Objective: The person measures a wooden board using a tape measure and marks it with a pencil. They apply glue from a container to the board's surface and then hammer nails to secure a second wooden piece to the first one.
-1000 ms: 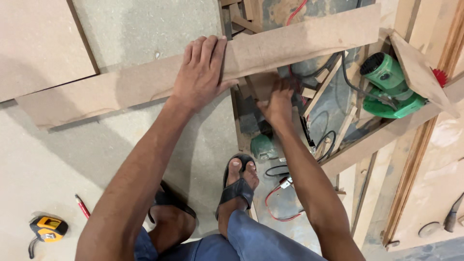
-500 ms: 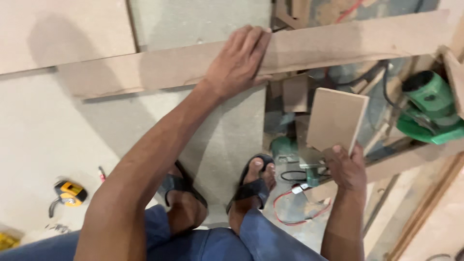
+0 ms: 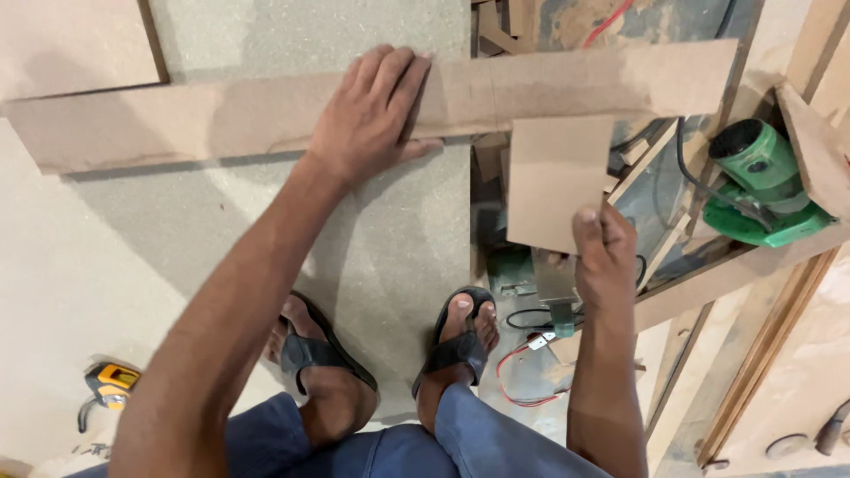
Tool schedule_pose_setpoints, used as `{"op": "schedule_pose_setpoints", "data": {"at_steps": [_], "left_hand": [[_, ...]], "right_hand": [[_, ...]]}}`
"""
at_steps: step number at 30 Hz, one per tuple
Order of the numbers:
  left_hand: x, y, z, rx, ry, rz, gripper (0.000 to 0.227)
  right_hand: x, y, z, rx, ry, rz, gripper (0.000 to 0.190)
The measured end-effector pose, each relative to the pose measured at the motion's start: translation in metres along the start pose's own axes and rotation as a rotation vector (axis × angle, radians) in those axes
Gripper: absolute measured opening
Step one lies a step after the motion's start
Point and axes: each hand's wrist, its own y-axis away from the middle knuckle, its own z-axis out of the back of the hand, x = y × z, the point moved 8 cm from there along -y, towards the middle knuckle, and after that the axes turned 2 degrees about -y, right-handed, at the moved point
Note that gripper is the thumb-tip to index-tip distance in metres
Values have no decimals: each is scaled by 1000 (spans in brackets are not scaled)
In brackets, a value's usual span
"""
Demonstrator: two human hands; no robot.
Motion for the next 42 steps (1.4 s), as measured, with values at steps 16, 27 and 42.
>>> {"op": "schedule_pose_setpoints", "data": {"at_steps": [16, 27, 42], "left_hand": [[-1, 22, 14, -104, 70, 15, 97], [-5, 35, 1, -130, 51, -16, 96], [-4, 36, -8, -115, -21, 13, 86]], "right_hand": [[-32, -60, -107, 69, -379, -51, 24], [-38, -49, -110, 33, -326, -47, 30], [-31, -49, -111, 40, -302, 11, 34]]}}
